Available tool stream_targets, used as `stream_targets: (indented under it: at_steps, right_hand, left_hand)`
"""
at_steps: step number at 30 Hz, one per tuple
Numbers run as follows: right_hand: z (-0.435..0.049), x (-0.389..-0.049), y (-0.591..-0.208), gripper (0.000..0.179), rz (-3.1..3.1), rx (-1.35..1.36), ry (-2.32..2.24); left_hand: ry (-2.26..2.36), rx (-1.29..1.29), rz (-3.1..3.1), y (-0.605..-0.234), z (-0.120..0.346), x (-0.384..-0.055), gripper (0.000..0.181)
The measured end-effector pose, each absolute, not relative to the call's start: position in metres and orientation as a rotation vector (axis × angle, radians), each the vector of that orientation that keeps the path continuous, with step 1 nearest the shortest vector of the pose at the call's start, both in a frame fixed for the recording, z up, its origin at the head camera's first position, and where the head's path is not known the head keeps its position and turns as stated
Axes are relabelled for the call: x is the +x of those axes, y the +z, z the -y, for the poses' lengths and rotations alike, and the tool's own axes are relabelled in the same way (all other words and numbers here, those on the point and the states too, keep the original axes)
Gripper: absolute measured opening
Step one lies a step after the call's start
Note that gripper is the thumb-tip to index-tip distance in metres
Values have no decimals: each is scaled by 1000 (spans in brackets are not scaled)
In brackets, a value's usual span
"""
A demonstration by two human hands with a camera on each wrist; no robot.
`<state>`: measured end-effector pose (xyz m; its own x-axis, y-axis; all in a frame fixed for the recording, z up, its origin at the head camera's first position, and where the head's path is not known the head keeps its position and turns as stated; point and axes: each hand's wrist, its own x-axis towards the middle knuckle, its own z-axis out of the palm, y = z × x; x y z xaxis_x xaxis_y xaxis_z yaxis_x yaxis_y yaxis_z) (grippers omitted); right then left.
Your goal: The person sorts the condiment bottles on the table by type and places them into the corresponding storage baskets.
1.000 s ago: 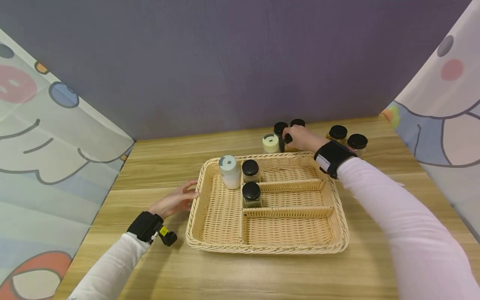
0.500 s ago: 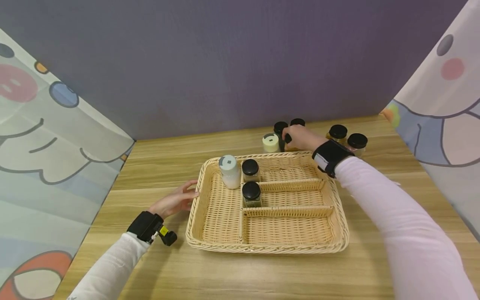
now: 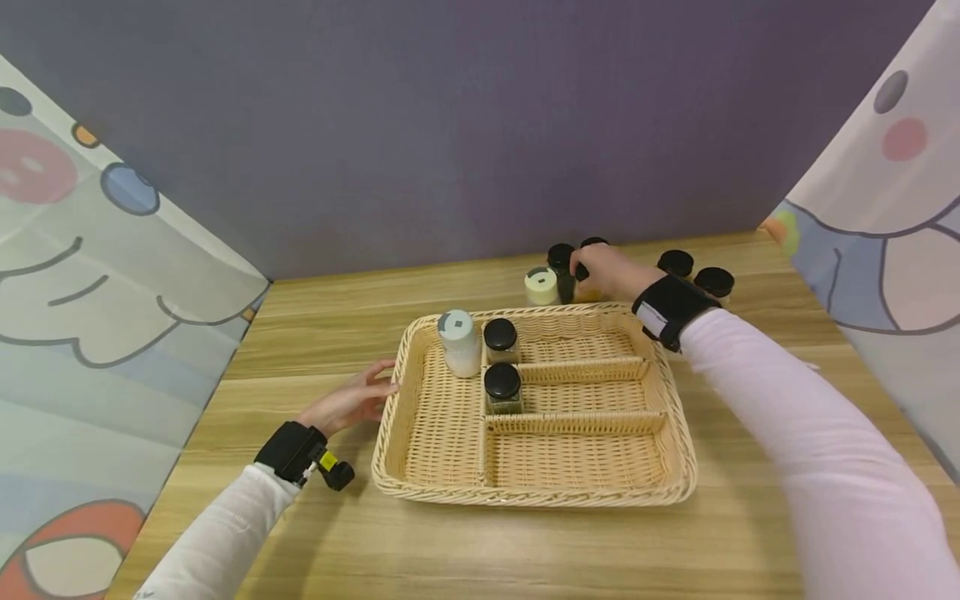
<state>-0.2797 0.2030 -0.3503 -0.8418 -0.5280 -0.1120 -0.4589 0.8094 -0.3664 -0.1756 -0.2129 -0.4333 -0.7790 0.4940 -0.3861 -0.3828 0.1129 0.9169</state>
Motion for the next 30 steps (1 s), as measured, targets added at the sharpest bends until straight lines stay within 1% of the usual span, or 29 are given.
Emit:
stream_targets:
  at_steps: [17,30]
  right_hand:
    - [-206,-270,-308,29,-2804,-802,-388]
    - [-211,-267,-289,31,-2811,-837,-324]
  left_hand:
    - [1740,88,-1741,-431,214,-176,51]
    - [1738,93,-1743,-433,214,-176,51]
